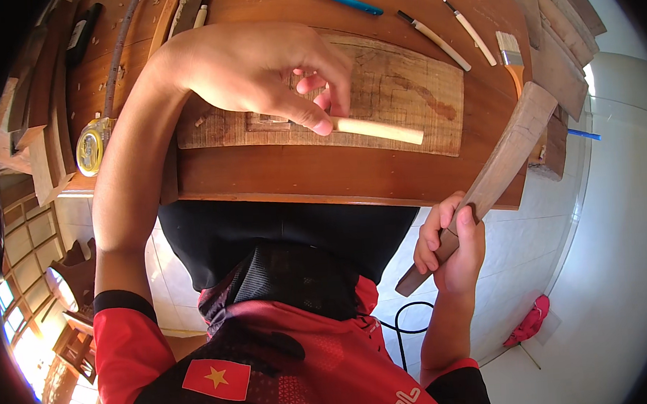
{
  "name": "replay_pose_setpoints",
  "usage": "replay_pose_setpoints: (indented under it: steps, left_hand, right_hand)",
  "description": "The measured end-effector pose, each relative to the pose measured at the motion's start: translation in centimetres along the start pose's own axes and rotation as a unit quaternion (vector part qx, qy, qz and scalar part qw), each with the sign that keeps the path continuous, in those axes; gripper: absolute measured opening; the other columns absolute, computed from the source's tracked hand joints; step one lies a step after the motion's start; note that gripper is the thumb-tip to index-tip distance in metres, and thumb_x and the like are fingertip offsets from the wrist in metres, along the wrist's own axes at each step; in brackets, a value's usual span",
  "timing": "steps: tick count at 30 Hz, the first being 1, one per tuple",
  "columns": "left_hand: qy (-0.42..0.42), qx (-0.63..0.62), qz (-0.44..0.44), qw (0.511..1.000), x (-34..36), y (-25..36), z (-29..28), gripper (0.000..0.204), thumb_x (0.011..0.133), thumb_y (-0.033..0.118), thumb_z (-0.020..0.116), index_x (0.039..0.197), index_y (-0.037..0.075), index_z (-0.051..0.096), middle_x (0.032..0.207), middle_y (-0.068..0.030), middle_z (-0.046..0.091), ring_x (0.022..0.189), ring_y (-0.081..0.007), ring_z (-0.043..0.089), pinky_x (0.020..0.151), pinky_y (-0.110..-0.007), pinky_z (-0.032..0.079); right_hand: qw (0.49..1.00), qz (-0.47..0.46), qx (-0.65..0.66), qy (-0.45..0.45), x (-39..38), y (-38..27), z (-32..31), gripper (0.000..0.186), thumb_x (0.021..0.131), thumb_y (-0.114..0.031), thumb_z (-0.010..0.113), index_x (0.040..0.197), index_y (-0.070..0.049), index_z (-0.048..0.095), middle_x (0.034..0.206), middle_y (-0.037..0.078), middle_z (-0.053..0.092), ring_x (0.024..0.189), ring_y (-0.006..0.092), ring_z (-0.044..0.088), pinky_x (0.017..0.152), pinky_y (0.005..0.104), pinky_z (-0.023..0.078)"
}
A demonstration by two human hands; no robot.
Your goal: The person selects a small cylindrical wooden dowel and a curved wooden tool from a cluttered workbench. They repeatedly rub the dowel against the curved tool to shape and smooth its surface, rotating the dowel to work on different sides.
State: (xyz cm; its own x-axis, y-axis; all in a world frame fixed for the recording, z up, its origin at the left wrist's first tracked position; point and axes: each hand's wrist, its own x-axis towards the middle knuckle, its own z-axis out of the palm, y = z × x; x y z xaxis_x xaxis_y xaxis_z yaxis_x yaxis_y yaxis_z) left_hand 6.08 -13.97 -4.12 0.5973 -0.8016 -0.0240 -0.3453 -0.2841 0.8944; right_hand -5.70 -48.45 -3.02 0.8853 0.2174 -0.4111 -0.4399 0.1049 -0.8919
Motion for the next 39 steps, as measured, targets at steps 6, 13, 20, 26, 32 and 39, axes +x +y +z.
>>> replay_pose_setpoints:
  steps: [6,13,20,26,32,39]
  left_hand:
    - [-0.003,0.000,0.002,1.000,-0.1,0.2,-0.2,0.023,0.094,0.023,0.077,0.099,0.001,0.074,0.089,-0.0039,0.067,0.085,-0.0173,0.058,0.078,-0.034,0.047]
    - [-0.003,-0.004,0.006,1.000,-0.2,0.1,-0.2,0.023,0.094,0.022,0.077,0.098,0.000,0.073,0.089,-0.0044,0.067,0.086,-0.0178,0.058,0.080,-0.034,0.048]
    - [-0.023,-0.071,0.014,0.997,-1.0,0.4,-1.5,0.019,0.090,0.017,0.080,0.096,0.001,0.071,0.090,-0.0020,0.066,0.087,-0.0159,0.058,0.082,-0.034,0.046]
    - [0.008,-0.117,0.022,0.993,-1.9,0.3,-1.9,0.022,0.087,0.015,0.083,0.102,0.004,0.072,0.095,-0.0023,0.069,0.094,-0.0145,0.063,0.088,-0.033,0.048]
    - [0.089,-0.136,-0.010,0.987,-3.2,0.9,-2.8,0.026,0.092,0.012,0.078,0.114,0.001,0.072,0.100,-0.0068,0.074,0.094,-0.0167,0.070,0.087,-0.033,0.053]
    - [0.025,0.050,-0.093,0.994,-4.0,4.7,-2.3,0.016,0.102,0.016,0.063,0.107,0.002,0.067,0.098,-0.0077,0.072,0.090,-0.0203,0.070,0.078,-0.035,0.053]
  right_hand:
    - [1.000,0.011,-0.005,-0.002,-0.1,0.5,0.0,0.039,0.112,-0.045,0.044,0.094,-0.010,0.043,0.062,0.006,0.044,0.036,0.0128,0.037,0.034,0.0297,0.035]
    - [1.000,0.024,0.003,0.006,-0.2,0.9,-0.1,0.039,0.112,-0.044,0.044,0.093,-0.010,0.043,0.063,0.007,0.045,0.037,0.0128,0.038,0.034,0.0296,0.036]
    - [0.999,0.029,-0.005,-0.026,-0.1,1.4,-0.5,0.039,0.112,-0.044,0.044,0.093,-0.009,0.043,0.064,0.007,0.047,0.037,0.0126,0.037,0.034,0.0297,0.036]
    - [0.999,0.031,-0.008,-0.032,0.1,1.7,-0.4,0.038,0.112,-0.043,0.045,0.095,-0.009,0.044,0.064,0.008,0.047,0.037,0.0126,0.038,0.035,0.0296,0.037]
    - [0.999,0.030,-0.011,-0.042,0.1,1.5,-0.2,0.037,0.111,-0.041,0.047,0.095,-0.008,0.045,0.065,0.008,0.048,0.038,0.0122,0.039,0.036,0.0292,0.038]
    - [0.995,-0.003,-0.068,-0.069,1.3,-1.2,0.4,0.031,0.111,-0.034,0.050,0.097,-0.007,0.047,0.067,0.007,0.051,0.040,0.0110,0.042,0.038,0.0284,0.040]
